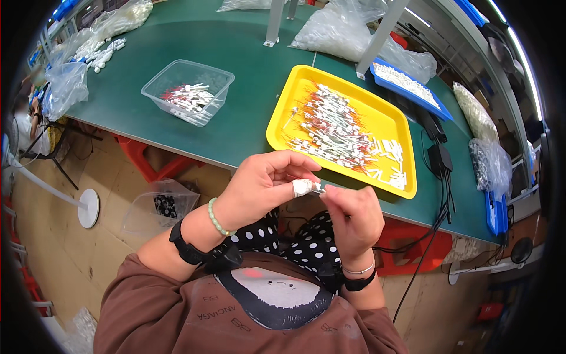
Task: The person transfers small electronic pins by hand from a plastic tray into a clear plastic container.
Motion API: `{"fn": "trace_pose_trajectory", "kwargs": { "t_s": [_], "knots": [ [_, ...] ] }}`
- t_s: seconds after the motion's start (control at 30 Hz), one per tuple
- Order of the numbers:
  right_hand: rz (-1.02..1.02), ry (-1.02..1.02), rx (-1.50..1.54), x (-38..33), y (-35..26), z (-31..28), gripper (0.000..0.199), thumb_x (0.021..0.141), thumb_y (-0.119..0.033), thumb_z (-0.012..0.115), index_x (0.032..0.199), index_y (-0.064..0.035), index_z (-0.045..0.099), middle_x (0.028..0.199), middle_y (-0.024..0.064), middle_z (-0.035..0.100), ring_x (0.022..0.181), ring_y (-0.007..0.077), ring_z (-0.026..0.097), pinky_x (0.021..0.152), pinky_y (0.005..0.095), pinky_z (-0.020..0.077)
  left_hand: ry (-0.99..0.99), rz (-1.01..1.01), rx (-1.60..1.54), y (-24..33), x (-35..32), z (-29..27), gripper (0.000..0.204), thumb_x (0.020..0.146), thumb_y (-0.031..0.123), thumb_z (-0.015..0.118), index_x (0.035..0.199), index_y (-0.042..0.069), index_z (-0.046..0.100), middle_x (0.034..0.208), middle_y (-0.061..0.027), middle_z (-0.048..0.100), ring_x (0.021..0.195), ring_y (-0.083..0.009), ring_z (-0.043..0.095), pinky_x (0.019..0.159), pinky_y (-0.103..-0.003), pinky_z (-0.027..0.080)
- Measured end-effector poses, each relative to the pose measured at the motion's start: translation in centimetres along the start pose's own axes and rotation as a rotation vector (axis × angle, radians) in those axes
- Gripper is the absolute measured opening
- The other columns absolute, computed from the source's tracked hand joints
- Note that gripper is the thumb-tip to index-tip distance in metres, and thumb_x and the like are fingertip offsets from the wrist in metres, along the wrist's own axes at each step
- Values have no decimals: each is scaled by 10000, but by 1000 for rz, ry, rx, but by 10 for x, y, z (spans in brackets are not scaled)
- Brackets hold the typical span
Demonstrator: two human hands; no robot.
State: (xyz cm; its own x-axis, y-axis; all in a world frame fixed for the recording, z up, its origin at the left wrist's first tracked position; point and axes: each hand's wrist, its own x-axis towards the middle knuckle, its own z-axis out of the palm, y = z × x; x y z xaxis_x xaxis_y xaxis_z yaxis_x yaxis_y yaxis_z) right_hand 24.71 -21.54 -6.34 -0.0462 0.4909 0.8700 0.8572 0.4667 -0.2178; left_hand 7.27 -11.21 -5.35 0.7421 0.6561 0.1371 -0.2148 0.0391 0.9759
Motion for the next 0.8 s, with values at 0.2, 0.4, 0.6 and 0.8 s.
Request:
{"fn": "trace_pose_trajectory", "kwargs": {
  "t_s": [0.2, 0.4, 0.6, 0.8],
  "knots": [
    [645, -76, 371, -4, -6, -1, 173, 825, 15, 768, 982, -13, 702, 810, 27, 652, 614, 68, 512, 560, 205, 416, -6, -4, -31, -8, 3, -2, 261, 924, 18, 672, 1175, -36, 624, 1053, -96, 712, 982, -124, 675, 872, -248, 544],
    [464, 17, 74, 2, 14, -27, 234, 830, -18, 762, 1057, -28, 703, 953, 54, 692, 684, 109, 562, 668, 243, 482, 118, 233, 132, 23, 5, -32, 214, 909, 7, 676, 1121, -8, 657, 1037, -57, 695, 971, -110, 653, 888, -249, 531],
    [709, -98, -208, 12, 90, -80, 169, 911, -35, 663, 1065, 35, 669, 937, 86, 686, 788, 142, 619, 732, 274, 503, 391, 473, 356, 93, 15, -144, 185, 925, 0, 646, 1110, -17, 655, 1022, -65, 692, 940, -112, 653, 846, -228, 526],
    [393, -142, 152, 40, 12, -32, 412, 805, -51, 787, 1193, -21, 652, 1087, 96, 672, 945, 185, 640, 835, 290, 510, 149, 253, 193, 46, 9, -67, 179, 904, -10, 666, 1083, -6, 658, 1049, -44, 687, 967, -99, 650, 869, -236, 530]
  ]
}}
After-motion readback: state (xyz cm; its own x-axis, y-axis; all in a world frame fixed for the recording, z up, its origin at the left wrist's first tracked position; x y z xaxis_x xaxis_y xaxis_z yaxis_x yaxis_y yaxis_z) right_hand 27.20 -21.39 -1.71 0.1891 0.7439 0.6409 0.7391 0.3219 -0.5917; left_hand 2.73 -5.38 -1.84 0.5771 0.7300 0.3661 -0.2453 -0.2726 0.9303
